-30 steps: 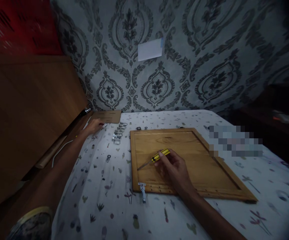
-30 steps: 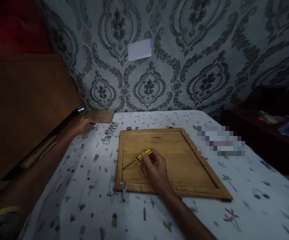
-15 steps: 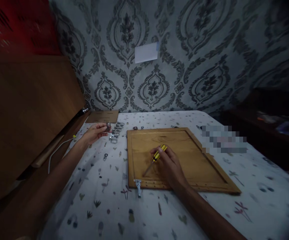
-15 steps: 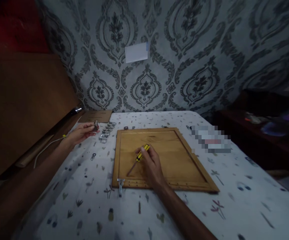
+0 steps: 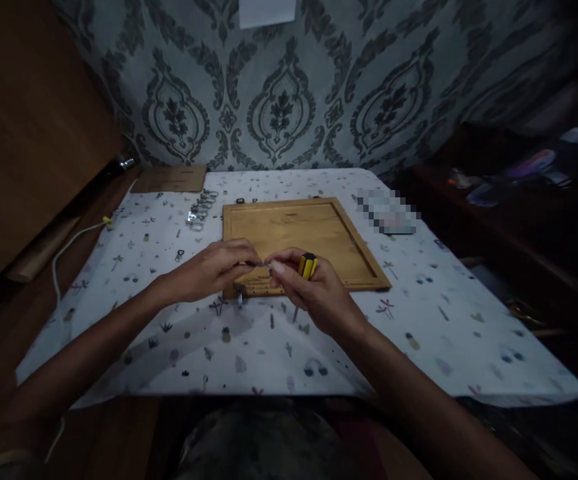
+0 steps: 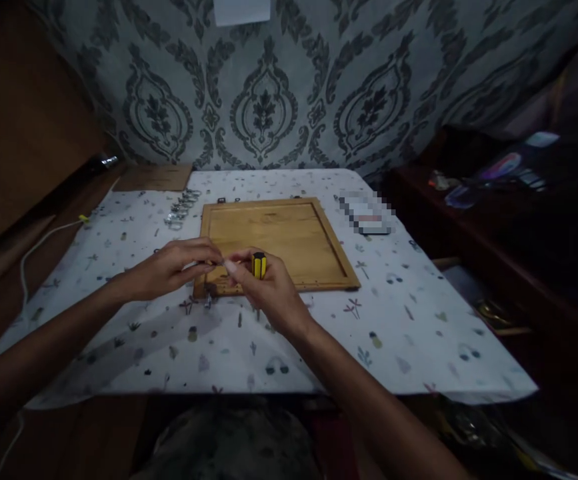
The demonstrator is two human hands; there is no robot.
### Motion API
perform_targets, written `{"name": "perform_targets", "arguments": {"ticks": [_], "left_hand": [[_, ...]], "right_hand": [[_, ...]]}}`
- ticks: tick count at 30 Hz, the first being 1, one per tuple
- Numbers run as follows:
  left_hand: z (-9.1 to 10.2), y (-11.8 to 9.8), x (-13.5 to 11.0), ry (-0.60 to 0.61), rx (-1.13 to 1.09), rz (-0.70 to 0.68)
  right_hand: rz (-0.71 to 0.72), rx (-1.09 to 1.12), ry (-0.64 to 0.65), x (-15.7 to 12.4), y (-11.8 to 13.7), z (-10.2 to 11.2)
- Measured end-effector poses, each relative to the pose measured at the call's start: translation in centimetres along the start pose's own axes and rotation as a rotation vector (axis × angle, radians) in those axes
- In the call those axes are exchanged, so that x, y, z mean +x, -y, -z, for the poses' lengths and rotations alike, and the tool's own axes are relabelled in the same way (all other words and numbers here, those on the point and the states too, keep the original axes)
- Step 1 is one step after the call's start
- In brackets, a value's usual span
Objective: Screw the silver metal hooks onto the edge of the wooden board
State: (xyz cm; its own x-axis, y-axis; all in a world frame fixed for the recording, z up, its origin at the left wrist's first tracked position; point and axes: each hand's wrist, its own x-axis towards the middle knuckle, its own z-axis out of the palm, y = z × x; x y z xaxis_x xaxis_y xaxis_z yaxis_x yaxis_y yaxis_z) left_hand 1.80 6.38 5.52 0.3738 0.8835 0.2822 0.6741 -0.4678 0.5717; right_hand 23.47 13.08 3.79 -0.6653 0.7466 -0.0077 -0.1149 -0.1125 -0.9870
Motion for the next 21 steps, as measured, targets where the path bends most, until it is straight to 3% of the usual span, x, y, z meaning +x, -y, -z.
{"name": "perform_targets", "arguments": {"ticks": [4, 8, 21], "left_hand": [[-2.0, -1.1, 0.1, 0.044, 0.054, -0.119], [-3.9, -0.5, 0.0, 0.084, 0.025, -0.163], [-5.2, 2.0, -0.7, 0.170, 0.014, 0.026]], "right_hand": [[-0.154, -0.057, -0.031, -2.0, -1.2, 1.1], [-0.288, -0.098, -0.026, -3.0, -2.6, 1.5], [-0.381, -0.187, 0.187, -1.3, -4.7, 1.0]]}}
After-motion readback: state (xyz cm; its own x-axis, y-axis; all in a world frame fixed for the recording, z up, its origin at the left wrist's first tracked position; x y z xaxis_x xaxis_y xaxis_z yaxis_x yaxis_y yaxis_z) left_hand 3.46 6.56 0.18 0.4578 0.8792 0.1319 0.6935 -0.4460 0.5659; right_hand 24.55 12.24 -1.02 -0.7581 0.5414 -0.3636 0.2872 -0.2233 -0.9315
